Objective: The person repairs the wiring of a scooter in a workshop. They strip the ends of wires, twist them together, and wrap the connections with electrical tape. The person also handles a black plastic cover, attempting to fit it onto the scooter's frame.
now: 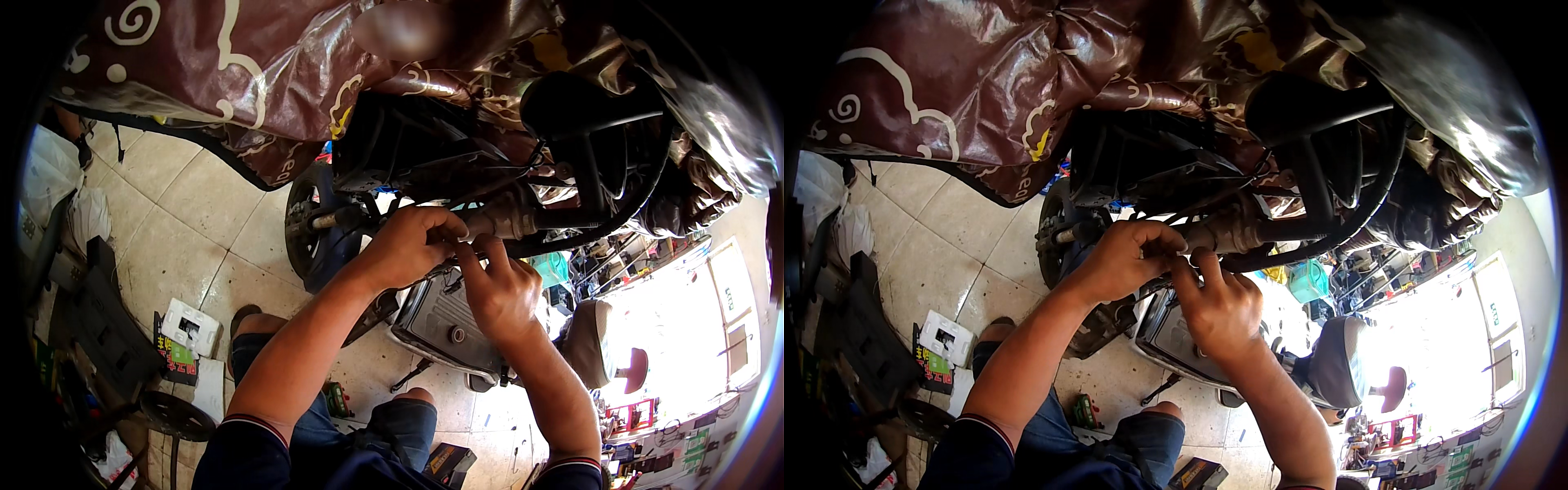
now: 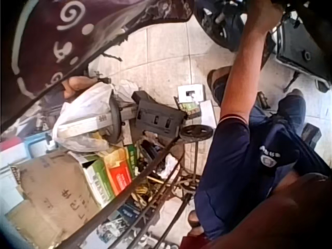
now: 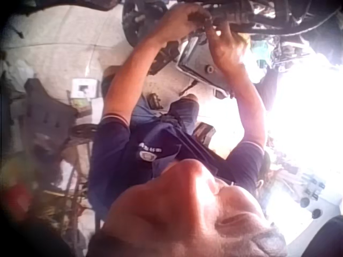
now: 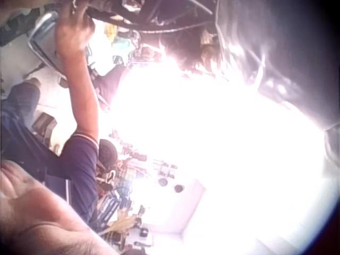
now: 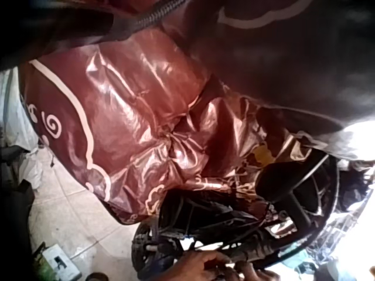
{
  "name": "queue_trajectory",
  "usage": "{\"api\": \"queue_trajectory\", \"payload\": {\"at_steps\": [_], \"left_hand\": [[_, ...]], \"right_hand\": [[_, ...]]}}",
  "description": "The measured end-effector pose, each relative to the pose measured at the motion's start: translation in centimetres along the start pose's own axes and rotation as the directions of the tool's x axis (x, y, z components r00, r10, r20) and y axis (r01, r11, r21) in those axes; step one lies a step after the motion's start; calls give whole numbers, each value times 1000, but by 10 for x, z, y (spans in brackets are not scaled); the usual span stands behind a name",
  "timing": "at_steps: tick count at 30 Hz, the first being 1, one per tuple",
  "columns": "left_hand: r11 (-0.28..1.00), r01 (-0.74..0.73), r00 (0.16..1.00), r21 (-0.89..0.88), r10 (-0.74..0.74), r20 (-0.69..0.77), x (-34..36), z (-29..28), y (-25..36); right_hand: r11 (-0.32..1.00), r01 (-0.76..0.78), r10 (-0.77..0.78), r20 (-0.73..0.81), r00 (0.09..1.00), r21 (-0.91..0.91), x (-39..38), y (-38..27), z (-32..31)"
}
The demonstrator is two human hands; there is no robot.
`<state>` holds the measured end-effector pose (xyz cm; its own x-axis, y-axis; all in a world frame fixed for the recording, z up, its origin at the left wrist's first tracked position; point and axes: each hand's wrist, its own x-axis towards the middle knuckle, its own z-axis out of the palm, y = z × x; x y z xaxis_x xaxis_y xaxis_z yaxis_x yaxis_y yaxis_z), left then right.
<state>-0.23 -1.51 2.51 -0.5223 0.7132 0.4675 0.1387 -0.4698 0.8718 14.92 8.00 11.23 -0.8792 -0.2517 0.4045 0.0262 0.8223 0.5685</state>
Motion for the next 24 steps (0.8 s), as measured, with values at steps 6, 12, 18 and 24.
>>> {"api": "queue_trajectory", "payload": {"at_steps": [6, 12, 18, 24], "left_hand": [[999, 36, 999, 2, -36, 6, 0, 0, 3], [999, 0, 1000, -43, 0, 2, -1, 5, 0], [999, 3, 1000, 41, -3, -11, -3, 2, 1], [1000, -12, 1000, -4, 12, -14, -3, 2, 4]], "right_hand": [[998, -53, 54, -33, 998, 17, -3, -4, 8], [872, -443, 447, 29, 894, 207, 8, -30, 12], [729, -626, 623, 110, 774, 278, 15, -46, 8], [922, -341, 361, -87, 929, 186, -5, -16, -5]]}}
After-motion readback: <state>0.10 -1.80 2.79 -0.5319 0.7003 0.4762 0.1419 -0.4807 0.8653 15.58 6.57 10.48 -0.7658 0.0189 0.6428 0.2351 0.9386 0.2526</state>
